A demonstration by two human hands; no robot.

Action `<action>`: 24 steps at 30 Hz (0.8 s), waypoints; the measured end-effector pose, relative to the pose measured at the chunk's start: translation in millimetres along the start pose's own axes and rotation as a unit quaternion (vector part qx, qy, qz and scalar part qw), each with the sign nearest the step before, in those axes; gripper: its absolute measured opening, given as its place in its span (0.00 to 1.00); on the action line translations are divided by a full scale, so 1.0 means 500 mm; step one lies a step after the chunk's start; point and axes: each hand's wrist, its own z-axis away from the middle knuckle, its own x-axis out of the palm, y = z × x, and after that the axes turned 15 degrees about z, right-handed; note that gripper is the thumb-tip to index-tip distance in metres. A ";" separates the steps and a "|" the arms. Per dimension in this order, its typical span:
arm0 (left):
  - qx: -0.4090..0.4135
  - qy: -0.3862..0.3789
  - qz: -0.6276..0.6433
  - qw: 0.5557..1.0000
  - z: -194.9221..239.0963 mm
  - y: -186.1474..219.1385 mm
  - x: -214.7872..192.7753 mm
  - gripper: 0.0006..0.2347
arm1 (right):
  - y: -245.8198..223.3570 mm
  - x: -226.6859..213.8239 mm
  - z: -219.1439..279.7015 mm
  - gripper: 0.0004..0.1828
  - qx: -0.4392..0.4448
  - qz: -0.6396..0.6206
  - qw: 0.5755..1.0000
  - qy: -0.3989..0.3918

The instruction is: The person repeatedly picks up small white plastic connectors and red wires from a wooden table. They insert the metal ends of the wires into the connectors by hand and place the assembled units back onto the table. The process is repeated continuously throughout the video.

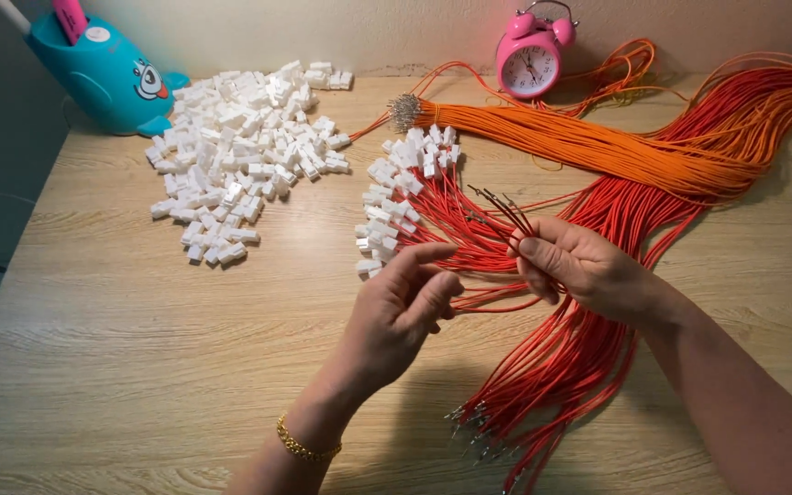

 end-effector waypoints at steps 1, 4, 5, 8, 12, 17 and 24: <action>0.003 0.002 -0.004 1.000 0.002 -0.007 0.009 0.15 | 0.002 -0.004 -0.002 0.14 -0.005 -0.001 1.000 -0.002; 0.013 -0.023 -0.062 0.998 0.016 -0.002 0.028 0.14 | 0.002 -0.002 -0.030 0.15 -0.039 -0.016 0.999 0.033; 0.027 -0.078 -0.191 0.978 0.024 0.012 0.041 0.15 | -0.001 -0.003 -0.041 0.14 -0.008 -0.029 0.999 0.036; 0.058 -0.147 -0.365 0.917 0.049 0.002 0.073 0.17 | 0.001 -0.008 -0.074 0.12 0.015 -0.031 0.999 0.034; 0.181 -0.201 -0.442 0.855 0.070 -0.097 0.080 0.09 | -0.030 -0.006 -0.099 0.09 0.039 -0.003 0.999 0.021; 0.210 -0.207 -0.473 0.830 0.091 -0.173 0.074 0.07 | -0.005 0.000 -0.162 0.05 -0.003 -0.030 0.996 0.079; 0.243 -0.060 -0.482 0.840 0.011 0.033 -0.024 0.09 | 0.026 0.032 -0.174 0.04 0.044 -0.046 0.993 0.098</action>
